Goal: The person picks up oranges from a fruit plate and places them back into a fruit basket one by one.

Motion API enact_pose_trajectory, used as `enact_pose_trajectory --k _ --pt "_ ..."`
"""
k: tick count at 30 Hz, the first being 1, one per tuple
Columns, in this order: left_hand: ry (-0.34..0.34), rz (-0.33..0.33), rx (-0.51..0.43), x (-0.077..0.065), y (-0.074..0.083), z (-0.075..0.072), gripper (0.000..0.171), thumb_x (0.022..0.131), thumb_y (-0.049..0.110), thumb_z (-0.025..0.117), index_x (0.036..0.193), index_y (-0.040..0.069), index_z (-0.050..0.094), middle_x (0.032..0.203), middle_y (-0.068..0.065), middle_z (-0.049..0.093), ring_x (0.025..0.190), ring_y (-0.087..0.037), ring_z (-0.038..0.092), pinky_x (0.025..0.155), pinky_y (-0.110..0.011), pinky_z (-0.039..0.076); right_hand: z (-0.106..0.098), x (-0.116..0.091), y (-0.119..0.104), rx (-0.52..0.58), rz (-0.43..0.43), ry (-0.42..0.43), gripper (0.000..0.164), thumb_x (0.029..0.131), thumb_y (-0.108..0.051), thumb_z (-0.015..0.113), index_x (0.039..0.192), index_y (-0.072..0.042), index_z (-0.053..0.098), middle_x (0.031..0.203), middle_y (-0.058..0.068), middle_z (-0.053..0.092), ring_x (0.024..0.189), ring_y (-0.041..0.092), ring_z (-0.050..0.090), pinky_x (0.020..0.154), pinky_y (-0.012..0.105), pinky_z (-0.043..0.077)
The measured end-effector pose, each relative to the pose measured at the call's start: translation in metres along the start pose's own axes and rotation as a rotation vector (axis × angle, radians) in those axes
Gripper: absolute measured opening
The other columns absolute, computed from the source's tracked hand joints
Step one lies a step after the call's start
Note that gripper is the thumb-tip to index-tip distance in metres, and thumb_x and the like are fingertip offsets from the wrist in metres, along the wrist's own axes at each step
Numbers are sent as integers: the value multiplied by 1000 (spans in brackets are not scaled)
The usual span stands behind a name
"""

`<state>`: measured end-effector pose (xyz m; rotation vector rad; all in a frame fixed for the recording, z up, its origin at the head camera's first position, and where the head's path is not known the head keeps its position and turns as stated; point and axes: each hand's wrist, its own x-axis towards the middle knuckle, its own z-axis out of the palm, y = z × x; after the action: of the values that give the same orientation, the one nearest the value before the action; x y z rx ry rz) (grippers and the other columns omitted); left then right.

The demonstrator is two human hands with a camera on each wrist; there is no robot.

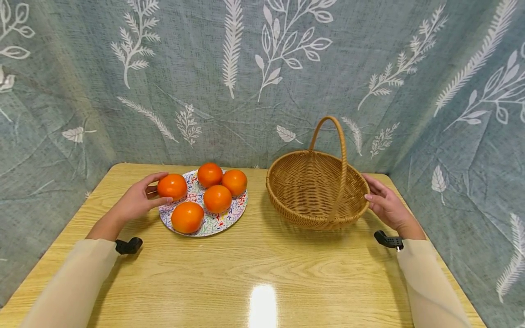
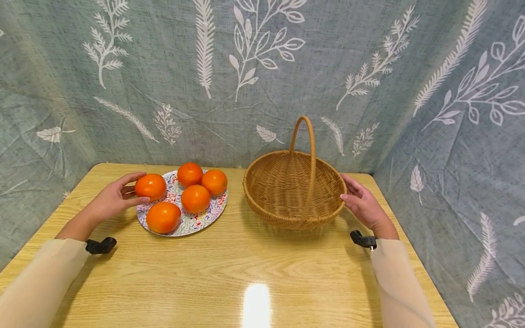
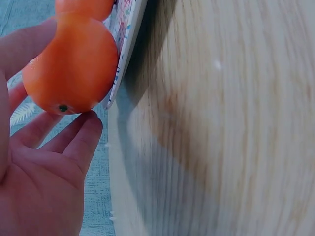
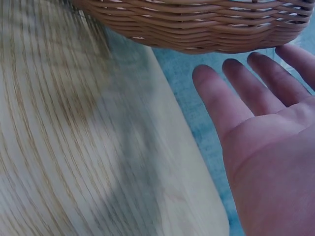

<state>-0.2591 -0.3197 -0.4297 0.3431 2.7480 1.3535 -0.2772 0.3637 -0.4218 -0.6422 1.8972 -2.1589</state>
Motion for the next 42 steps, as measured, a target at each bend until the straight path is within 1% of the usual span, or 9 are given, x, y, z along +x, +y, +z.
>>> enact_pose_trajectory --k 4,10,16,27,33,36,39,40,42 --pt "10 0 1 2 1 2 83 95 19 75 160 2 28 161 -30 30 138 -57 43 108 -57 42 1 1 0 27 -4 6 67 105 5 42 162 6 7 150 -2 47 132 8 56 99 24 56" --pt "20 -33 19 5 -1 3 82 96 22 74 161 5 28 162 -30 30 138 -57 44 105 -59 46 2 2 1 37 18 25 66 105 5 42 163 2 12 150 -2 49 130 9 58 97 25 57" --pt "23 -45 15 7 -2 3 79 98 21 72 162 6 27 162 -30 30 138 -57 45 103 -59 48 1 2 1 47 35 21 66 105 6 41 163 2 10 150 -1 47 130 9 58 97 25 57" --pt "24 -82 10 8 -2 2 84 98 25 72 163 4 24 163 -30 28 140 -55 43 104 -55 47 2 3 0 67 30 21 66 104 7 43 163 1 13 150 -1 50 130 9 58 98 25 57" --pt "30 -75 -6 8 -4 2 83 97 26 73 162 3 26 162 -29 31 141 -52 43 105 -53 46 2 2 0 66 31 23 68 104 6 43 163 1 12 150 -2 49 130 9 58 98 24 57" --pt "32 -70 -16 8 -4 1 83 97 27 74 161 3 28 161 -29 33 141 -51 44 104 -47 50 3 3 1 64 35 24 69 104 7 44 164 1 10 150 -2 49 130 9 58 97 24 57" --pt "38 -69 -34 7 -4 0 83 96 28 75 160 3 30 160 -29 35 141 -50 45 97 -29 57 2 3 1 57 41 27 69 104 7 43 164 2 8 150 -2 48 129 9 58 97 24 57" --pt "43 -71 -40 7 -4 0 82 95 29 75 160 4 31 160 -29 36 140 -50 45 93 -22 57 2 3 1 55 43 28 69 104 7 43 164 2 8 150 -2 48 129 9 58 97 24 57" --pt "58 -70 -47 8 -2 -2 82 95 31 76 160 5 33 160 -28 36 140 -49 46 85 -11 54 2 2 1 44 45 34 69 104 6 43 163 2 8 149 -2 48 129 8 58 97 24 57"
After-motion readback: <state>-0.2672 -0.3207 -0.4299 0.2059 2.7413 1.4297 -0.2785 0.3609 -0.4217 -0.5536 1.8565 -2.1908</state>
